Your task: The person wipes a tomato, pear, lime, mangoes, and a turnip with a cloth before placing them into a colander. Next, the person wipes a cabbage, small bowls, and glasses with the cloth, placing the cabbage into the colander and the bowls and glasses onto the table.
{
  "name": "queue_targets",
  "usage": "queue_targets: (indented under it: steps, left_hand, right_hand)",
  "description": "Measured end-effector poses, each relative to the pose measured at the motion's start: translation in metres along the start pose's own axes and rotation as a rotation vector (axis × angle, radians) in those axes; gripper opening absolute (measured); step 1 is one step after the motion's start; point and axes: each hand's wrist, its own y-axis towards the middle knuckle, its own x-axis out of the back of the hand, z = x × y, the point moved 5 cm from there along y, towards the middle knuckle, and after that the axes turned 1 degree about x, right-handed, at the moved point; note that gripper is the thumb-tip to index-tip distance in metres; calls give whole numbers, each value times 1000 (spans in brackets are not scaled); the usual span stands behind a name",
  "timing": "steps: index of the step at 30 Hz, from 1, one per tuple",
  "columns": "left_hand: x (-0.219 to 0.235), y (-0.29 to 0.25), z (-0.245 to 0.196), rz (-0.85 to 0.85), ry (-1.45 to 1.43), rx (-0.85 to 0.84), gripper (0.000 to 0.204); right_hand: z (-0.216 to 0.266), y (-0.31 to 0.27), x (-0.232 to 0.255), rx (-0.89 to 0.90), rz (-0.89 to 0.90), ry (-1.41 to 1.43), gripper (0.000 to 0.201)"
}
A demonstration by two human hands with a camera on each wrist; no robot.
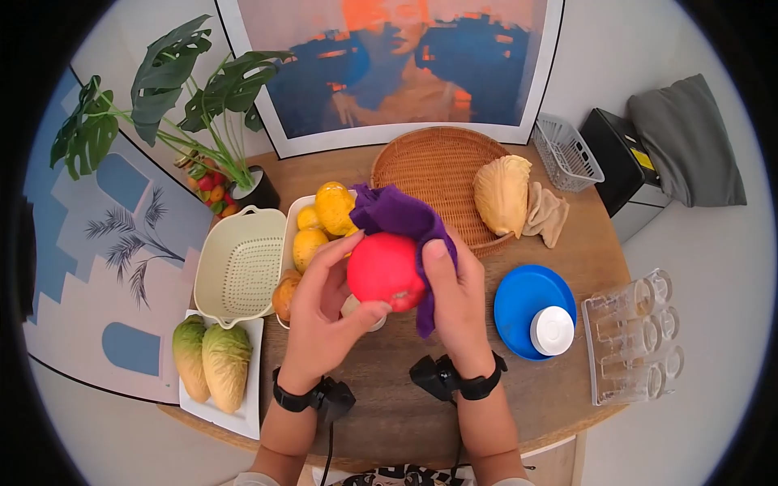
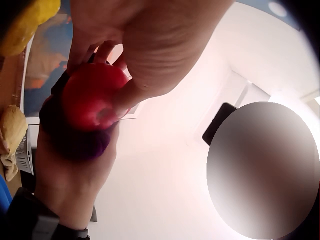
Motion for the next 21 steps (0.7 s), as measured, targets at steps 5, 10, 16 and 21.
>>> queue_targets:
  steps: [5, 10, 16, 21]
  left_hand:
    - [-5, 2, 11, -6, 50, 106, 67]
    - [-15, -1, 6, 63, 276, 5, 75]
    - [-14, -7, -7, 113, 410, 65, 82]
    - [-10, -7, -3, 176, 317, -109, 77]
  right_hand:
    - [13, 0, -4, 536, 53, -805, 39]
    - [14, 0, 1, 514, -26, -793, 32]
    - [12, -1, 14, 304, -90, -515, 28]
    - [8, 2, 25, 147, -166, -373, 27]
